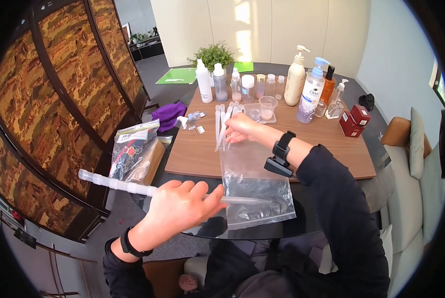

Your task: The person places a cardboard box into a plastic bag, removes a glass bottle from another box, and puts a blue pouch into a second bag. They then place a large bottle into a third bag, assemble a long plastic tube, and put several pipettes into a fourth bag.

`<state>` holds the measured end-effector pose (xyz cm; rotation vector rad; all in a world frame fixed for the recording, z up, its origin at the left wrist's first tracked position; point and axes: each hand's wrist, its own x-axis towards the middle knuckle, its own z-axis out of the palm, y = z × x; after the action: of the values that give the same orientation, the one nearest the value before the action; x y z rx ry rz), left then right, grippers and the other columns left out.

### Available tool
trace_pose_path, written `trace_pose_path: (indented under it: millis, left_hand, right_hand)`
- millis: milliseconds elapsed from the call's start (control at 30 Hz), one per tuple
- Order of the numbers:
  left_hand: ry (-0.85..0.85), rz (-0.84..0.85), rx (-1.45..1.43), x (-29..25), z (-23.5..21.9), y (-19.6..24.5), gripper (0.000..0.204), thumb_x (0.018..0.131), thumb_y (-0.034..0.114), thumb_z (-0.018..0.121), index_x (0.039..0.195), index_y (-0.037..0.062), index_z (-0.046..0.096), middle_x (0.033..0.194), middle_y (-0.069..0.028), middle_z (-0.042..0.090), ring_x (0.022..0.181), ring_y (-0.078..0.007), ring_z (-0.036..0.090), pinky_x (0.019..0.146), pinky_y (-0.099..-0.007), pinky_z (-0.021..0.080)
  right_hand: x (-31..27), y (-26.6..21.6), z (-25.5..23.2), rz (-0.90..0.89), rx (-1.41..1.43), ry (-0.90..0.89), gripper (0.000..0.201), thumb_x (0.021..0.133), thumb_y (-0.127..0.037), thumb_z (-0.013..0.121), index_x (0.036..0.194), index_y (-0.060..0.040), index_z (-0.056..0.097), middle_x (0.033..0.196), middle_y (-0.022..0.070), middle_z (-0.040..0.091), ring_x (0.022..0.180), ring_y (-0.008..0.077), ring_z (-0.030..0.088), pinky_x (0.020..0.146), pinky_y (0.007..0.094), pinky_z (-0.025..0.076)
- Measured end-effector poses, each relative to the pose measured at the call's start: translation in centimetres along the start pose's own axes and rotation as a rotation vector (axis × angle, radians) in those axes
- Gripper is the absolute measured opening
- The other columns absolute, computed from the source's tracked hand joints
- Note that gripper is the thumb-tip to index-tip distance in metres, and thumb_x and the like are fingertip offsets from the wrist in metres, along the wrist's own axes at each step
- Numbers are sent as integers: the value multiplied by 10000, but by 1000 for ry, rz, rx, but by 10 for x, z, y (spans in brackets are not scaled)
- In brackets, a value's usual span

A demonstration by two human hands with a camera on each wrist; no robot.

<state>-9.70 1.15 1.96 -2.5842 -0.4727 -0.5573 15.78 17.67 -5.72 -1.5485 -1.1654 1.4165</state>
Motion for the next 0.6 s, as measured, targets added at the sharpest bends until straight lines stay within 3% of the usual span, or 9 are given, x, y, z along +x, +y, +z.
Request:
trace_pose_path:
  millis: [100, 233, 267, 300, 333, 400, 433, 533, 600]
  left_hand:
    - [20, -3, -15, 6, 7, -6, 301, 761, 367, 763, 979, 188, 655, 603, 45, 422, 487, -114, 511, 449, -266, 366]
    - [56, -17, -12, 18, 16, -7, 289, 762, 364, 759, 963, 186, 654, 609, 42, 443, 509, -124, 545, 460, -273, 388]
    - [74, -16, -14, 22, 20, -5, 285, 761, 363, 759, 959, 186, 653, 610, 42, 446, 511, -127, 548, 462, -274, 391]
    - [88, -11, -22, 26, 23, -2, 282, 760, 362, 758, 955, 186, 653, 610, 42, 448, 512, -131, 550, 464, -274, 394]
    - [85, 9, -47, 32, 24, 2, 282, 759, 351, 757, 961, 184, 653, 616, 42, 453, 519, -130, 554, 468, -274, 399]
    - [84, 58, -101, 46, 28, 12, 282, 757, 329, 756, 974, 182, 653, 627, 42, 462, 533, -130, 560, 476, -275, 410]
    - [101, 74, -99, 53, 28, 17, 286, 750, 305, 755, 986, 182, 653, 634, 42, 467, 543, -130, 564, 479, -277, 415]
    - [121, 110, -79, 67, 27, 32, 318, 724, 234, 749, 1024, 182, 653, 651, 42, 477, 567, -129, 571, 486, -281, 426]
    - [107, 119, -31, 69, 24, 29, 356, 704, 188, 743, 1047, 180, 651, 658, 42, 475, 576, -127, 570, 486, -283, 427]
  right_hand:
    - [-28, -1, -10, -28, -48, -79, 430, 970, -257, 511, 1313, -12, 427, 1068, 140, 614, 841, 226, 688, 679, 325, 569]
    - [-131, -18, -16, -94, -88, -442, 448, 1016, -355, 456, 1346, -52, 461, 1114, 104, 630, 921, 200, 677, 802, 315, 546]
    - [-153, -17, -18, -132, -175, -504, 445, 1029, -332, 432, 1376, -54, 445, 1126, 96, 629, 912, 198, 671, 817, 327, 541]
    - [-176, -10, -19, -248, -222, -533, 463, 1022, -305, 470, 1406, -51, 419, 1084, 91, 635, 929, 179, 657, 810, 321, 533]
    - [-196, -6, -19, -249, -224, -555, 474, 1010, -246, 503, 1426, -45, 398, 1006, 67, 636, 895, 144, 629, 785, 306, 520]
    - [-224, 6, -28, -342, -321, -448, 479, 1000, -320, 518, 1390, -52, 447, 935, 54, 657, 832, 120, 605, 712, 295, 490]
    - [-230, 13, -28, -437, -315, -381, 469, 984, -274, 544, 1396, -73, 441, 893, 60, 655, 778, 133, 601, 693, 299, 483]
    - [-274, 12, -51, -403, -583, -143, 398, 960, -224, 568, 1336, -103, 515, 877, 76, 659, 768, 180, 624, 690, 316, 487]
    - [-292, 28, -69, -556, -652, -43, 329, 949, -206, 575, 1265, -113, 574, 888, 77, 665, 785, 212, 634, 691, 326, 490]
